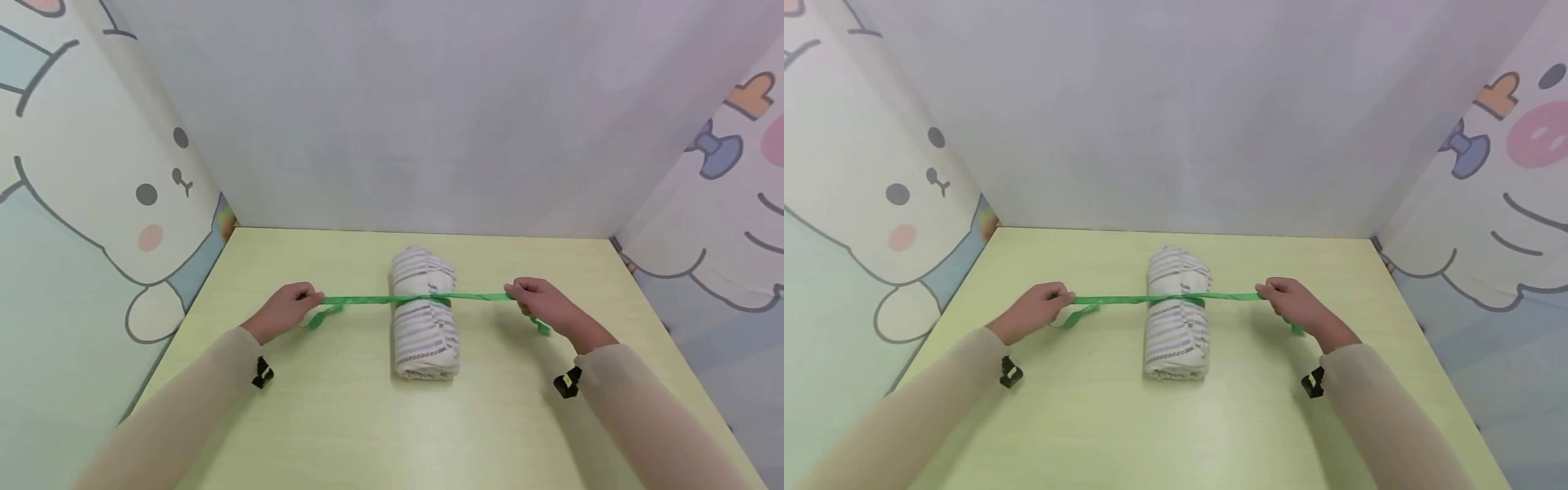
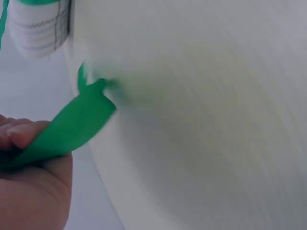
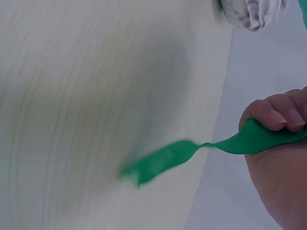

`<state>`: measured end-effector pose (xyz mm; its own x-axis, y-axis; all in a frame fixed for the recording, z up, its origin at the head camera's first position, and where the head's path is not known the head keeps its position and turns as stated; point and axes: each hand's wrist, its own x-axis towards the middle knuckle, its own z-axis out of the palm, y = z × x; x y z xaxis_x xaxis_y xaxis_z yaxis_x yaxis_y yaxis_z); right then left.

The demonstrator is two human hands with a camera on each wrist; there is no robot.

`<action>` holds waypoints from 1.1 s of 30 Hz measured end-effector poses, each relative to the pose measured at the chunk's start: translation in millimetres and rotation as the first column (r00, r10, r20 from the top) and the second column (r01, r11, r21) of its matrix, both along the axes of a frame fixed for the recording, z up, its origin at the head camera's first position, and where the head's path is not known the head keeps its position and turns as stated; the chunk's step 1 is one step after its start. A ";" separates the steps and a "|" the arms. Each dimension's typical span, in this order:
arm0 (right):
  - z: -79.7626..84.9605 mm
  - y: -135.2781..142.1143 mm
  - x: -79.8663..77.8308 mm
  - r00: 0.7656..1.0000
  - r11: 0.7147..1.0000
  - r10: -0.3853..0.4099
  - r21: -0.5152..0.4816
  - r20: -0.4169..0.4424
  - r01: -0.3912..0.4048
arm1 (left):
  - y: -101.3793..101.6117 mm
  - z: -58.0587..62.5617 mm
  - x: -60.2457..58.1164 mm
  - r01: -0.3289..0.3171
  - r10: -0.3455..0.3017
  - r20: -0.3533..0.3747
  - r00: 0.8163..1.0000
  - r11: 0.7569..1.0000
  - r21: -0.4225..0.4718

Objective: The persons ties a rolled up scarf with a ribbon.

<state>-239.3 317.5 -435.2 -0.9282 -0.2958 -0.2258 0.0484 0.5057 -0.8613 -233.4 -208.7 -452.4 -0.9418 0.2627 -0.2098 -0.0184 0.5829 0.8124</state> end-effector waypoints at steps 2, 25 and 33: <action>5.2 8.2 2.5 1.000 1.000 0.001 -0.006 -0.025 -0.001 | -12.3 5.9 2.3 0.005 -0.005 -0.004 1.000 1.000 0.022; 11.9 75.3 29.2 0.984 0.964 -0.018 0.257 -0.175 0.064 | -59.8 31.4 17.5 0.019 -0.049 -0.074 0.996 0.932 -0.363; -14.7 69.3 26.4 0.987 0.883 -0.016 0.461 -0.162 0.090 | -59.4 -0.2 5.5 0.065 -0.125 -0.074 0.989 0.839 -0.541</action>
